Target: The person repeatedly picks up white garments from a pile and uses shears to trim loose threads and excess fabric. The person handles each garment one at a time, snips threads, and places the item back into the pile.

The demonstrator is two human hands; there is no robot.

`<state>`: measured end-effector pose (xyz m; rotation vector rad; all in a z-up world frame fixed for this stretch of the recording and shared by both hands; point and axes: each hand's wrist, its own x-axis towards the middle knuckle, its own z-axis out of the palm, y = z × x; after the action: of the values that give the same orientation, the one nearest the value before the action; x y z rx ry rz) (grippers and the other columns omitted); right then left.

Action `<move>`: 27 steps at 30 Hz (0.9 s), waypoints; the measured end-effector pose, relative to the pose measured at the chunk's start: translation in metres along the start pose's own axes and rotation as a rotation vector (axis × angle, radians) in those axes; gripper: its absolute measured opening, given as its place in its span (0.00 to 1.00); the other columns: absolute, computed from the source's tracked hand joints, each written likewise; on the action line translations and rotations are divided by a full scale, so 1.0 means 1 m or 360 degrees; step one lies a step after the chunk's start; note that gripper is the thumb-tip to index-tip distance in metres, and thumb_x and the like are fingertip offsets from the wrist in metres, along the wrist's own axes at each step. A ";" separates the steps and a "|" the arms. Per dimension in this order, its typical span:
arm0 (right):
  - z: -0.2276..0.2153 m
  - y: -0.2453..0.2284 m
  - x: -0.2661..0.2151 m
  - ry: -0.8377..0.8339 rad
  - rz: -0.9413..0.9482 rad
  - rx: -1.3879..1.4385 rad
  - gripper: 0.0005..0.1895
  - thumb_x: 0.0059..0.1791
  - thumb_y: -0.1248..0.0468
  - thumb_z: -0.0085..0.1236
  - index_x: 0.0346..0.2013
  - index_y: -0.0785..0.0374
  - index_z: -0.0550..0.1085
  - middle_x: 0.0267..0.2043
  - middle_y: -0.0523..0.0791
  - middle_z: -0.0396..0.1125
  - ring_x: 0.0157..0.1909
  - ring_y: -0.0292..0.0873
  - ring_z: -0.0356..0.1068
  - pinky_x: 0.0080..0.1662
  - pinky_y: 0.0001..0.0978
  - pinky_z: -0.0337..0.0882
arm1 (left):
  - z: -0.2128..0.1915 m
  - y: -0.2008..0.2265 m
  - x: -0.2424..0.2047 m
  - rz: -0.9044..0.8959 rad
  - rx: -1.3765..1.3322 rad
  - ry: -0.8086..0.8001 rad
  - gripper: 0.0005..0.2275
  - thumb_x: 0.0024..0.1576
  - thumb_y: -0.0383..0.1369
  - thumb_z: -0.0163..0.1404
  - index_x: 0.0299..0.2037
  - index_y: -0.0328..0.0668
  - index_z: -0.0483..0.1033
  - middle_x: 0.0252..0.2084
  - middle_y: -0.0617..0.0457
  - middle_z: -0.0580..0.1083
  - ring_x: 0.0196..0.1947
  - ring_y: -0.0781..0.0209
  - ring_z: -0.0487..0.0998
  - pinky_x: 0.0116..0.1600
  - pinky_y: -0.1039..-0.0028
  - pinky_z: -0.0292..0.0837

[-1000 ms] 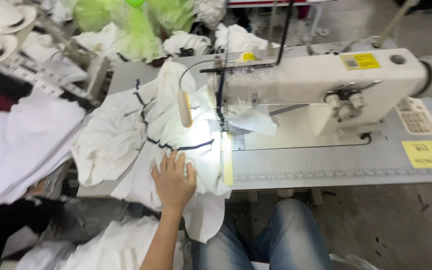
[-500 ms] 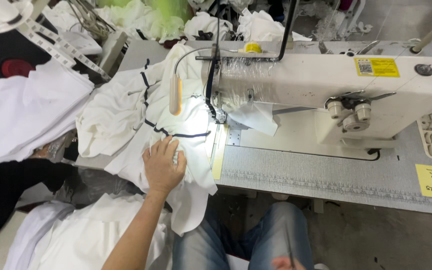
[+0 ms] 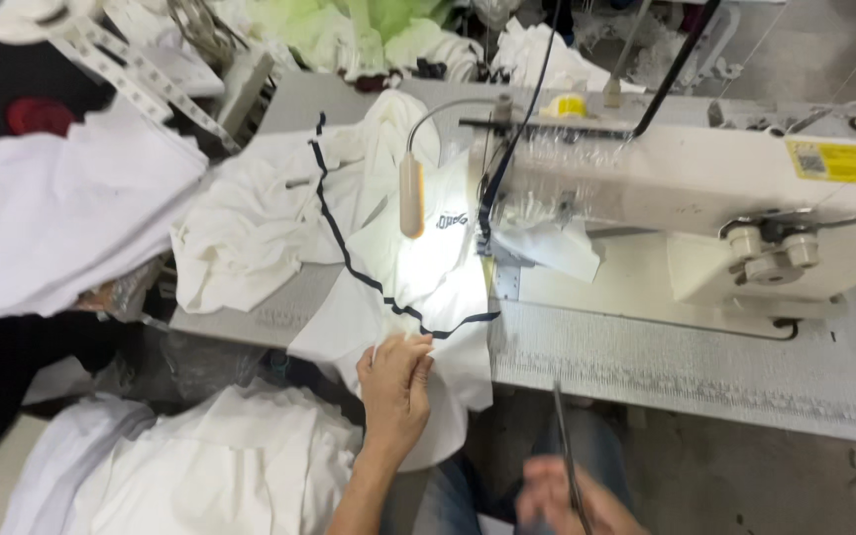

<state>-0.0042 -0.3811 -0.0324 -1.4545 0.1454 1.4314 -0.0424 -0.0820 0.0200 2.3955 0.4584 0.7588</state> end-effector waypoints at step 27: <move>0.125 -0.030 -0.003 -0.0113 -0.1129 0.0532 0.24 0.47 0.63 0.68 0.52 0.64 0.66 0.28 0.38 0.63 0.29 0.30 0.63 0.35 0.22 0.64 | -0.021 0.025 -0.098 -0.0537 -0.0475 0.0019 0.32 0.46 0.30 0.60 0.65 0.43 0.64 0.61 0.46 0.70 0.63 0.52 0.71 0.68 0.66 0.62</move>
<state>-0.0672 -0.2813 0.0190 -1.0254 -0.1600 0.8243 -0.1281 -0.1387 0.0095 1.9720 0.6818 0.6380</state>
